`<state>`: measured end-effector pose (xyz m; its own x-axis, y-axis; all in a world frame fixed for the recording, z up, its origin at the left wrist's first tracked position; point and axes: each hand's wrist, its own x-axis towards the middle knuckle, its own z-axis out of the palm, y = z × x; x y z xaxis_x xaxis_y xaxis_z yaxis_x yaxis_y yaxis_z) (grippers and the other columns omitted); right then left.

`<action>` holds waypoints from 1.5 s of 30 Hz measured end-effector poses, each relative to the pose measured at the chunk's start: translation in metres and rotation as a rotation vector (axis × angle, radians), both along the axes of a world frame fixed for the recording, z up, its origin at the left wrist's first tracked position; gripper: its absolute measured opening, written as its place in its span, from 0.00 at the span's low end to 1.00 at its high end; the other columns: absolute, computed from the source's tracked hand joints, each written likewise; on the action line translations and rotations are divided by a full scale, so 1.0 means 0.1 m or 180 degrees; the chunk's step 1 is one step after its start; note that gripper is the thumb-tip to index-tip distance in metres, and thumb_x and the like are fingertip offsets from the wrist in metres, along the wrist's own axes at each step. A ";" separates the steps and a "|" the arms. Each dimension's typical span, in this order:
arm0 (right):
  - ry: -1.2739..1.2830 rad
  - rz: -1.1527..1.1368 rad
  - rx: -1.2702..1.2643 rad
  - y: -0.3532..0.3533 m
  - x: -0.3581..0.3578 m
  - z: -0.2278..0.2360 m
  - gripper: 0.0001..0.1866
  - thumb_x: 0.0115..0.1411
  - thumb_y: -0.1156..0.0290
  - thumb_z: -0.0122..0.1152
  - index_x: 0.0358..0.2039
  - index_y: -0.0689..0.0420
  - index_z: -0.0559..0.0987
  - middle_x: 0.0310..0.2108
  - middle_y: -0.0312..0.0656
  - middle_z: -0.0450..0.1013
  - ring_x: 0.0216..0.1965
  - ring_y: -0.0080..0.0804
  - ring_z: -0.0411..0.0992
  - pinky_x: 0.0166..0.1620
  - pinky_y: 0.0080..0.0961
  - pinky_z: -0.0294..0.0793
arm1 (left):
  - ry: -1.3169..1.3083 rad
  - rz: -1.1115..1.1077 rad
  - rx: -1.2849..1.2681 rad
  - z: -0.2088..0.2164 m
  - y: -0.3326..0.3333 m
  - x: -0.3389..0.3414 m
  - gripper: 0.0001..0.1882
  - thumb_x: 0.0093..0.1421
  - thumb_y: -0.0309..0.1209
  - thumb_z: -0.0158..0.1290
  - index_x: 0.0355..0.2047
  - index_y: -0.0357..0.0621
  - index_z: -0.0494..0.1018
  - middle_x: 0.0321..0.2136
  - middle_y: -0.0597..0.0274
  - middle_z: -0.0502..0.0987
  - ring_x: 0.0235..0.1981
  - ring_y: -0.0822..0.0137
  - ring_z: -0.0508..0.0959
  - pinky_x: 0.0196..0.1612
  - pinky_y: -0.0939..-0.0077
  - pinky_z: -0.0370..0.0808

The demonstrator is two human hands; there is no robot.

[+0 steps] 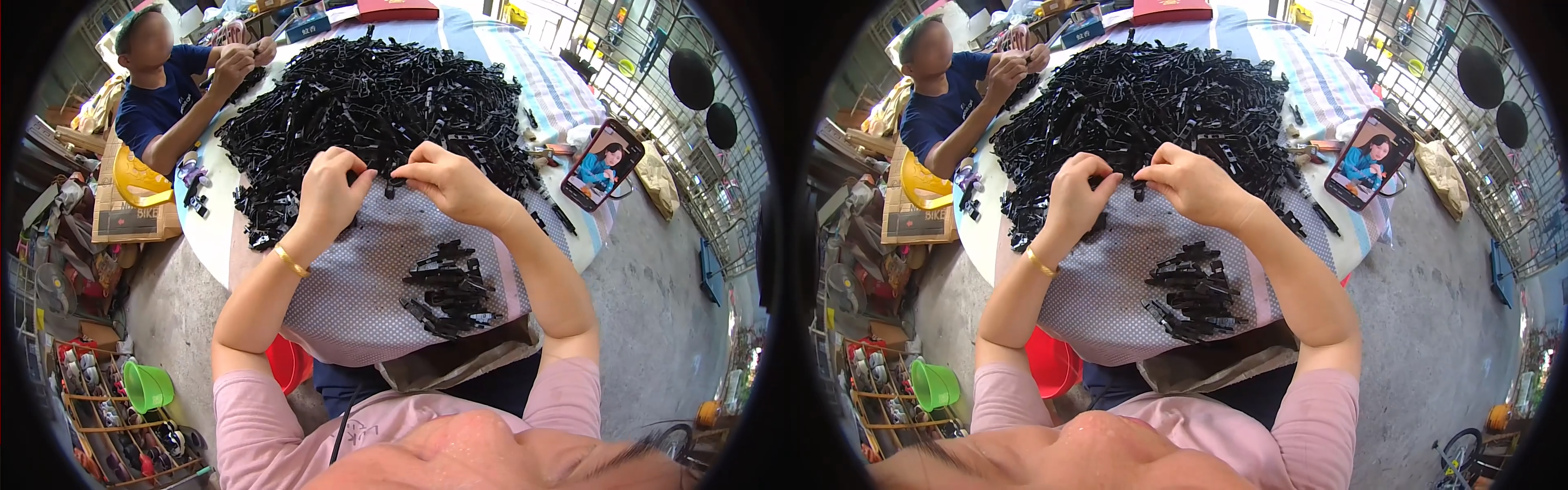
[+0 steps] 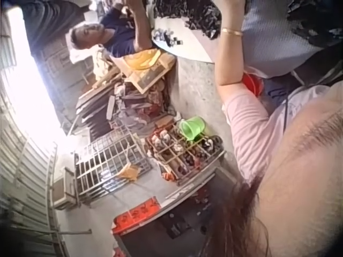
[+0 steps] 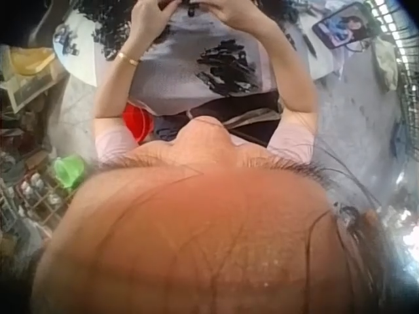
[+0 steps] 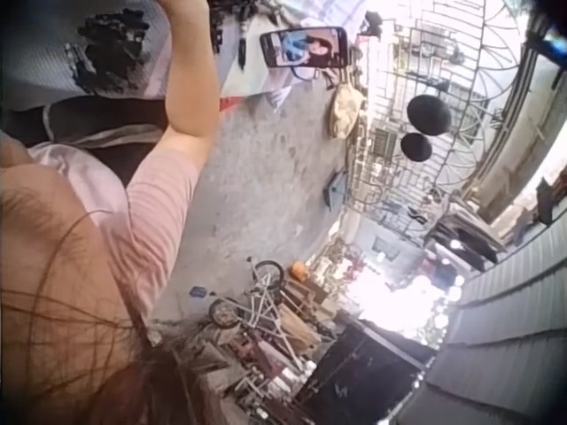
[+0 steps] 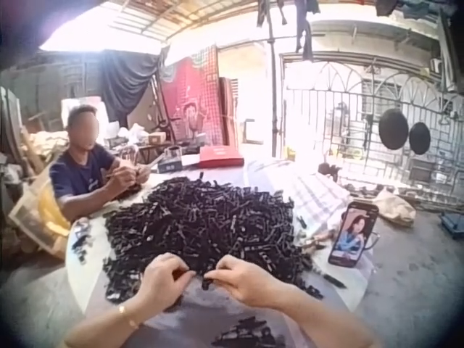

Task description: Sorting through a large pile of black plastic clips and placing them into a smaller pile for inspection or assembly.

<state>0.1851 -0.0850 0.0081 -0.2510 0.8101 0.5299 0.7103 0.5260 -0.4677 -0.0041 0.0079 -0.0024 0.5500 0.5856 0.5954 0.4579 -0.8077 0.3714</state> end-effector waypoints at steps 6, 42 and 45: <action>0.0418 0.0009 0.0064 -0.01 -0.08 0.01 0.09 0.54 0.76 0.56 0.36 0.61 0.78 0.28 0.43 0.72 0.30 0.38 0.72 0.34 0.27 0.72 | -0.1336 -0.1011 -0.3613 0.11 -0.04 0.01 0.10 0.57 0.30 0.54 0.33 0.33 0.72 0.28 0.59 0.77 0.28 0.72 0.78 0.34 0.81 0.77; 0.2021 0.0535 -0.1286 0.03 0.14 0.08 0.15 0.58 0.64 0.56 0.41 0.59 0.78 0.32 0.40 0.76 0.32 0.22 0.74 0.37 0.21 0.74 | 0.0192 -0.2762 -0.0871 0.11 -0.53 0.03 0.16 0.42 0.29 0.64 0.33 0.41 0.75 0.29 0.59 0.74 0.32 0.61 0.74 0.35 0.71 0.72; -0.0171 0.0088 0.0128 0.11 -0.02 -0.12 0.16 0.51 0.74 0.59 0.42 0.56 0.76 0.38 0.38 0.75 0.37 0.32 0.69 0.42 0.26 0.72 | 0.0411 -0.3037 -0.0673 0.14 -0.61 0.03 0.17 0.43 0.34 0.64 0.34 0.42 0.76 0.29 0.60 0.74 0.34 0.59 0.72 0.40 0.69 0.70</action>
